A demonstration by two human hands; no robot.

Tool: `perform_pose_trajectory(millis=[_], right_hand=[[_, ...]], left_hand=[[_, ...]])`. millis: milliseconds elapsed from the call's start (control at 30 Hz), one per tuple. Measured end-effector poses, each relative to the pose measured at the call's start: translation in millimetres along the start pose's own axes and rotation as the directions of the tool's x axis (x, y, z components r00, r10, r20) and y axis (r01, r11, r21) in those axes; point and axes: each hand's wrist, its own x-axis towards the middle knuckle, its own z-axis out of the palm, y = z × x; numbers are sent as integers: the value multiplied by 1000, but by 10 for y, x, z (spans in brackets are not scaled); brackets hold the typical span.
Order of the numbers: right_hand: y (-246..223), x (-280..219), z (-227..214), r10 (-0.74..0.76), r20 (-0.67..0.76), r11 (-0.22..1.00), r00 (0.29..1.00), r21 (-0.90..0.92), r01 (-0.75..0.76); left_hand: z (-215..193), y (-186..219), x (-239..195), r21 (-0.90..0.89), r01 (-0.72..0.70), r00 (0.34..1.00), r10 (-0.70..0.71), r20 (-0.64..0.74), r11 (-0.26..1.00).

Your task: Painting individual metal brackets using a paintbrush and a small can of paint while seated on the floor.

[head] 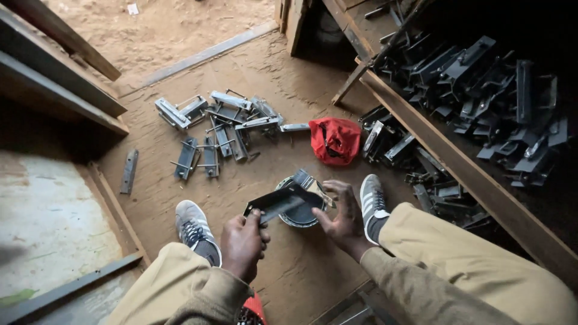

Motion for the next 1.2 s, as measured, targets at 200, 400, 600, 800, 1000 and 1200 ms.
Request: perform_pose_trajectory(millis=[200, 400, 600, 800, 1000, 1200], right_hand=[[1741, -607, 667, 617, 26, 778, 786, -169, -605], [1695, -462, 740, 750, 67, 662, 658, -59, -748], [1701, -329, 690, 576, -68, 817, 814, 8, -577], [1317, -156, 184, 729, 34, 429, 684, 755, -496], [1525, -191, 312, 787, 141, 265, 600, 801, -536], [1287, -250, 638, 763, -12, 647, 647, 39, -762]], left_hand=[[-108, -167, 329, 203, 63, 998, -55, -43, 977], [-54, -471, 466, 114, 66, 998, -65, -12, 991], [-68, -915, 898, 197, 168, 985, -156, -77, 966], [-11, -792, 741, 252, 208, 978, -198, -66, 945], [-39, -874, 762, 176, 148, 989, -142, -49, 973], [-49, -1219, 1071, 196, 122, 968, -73, -239, 973]])
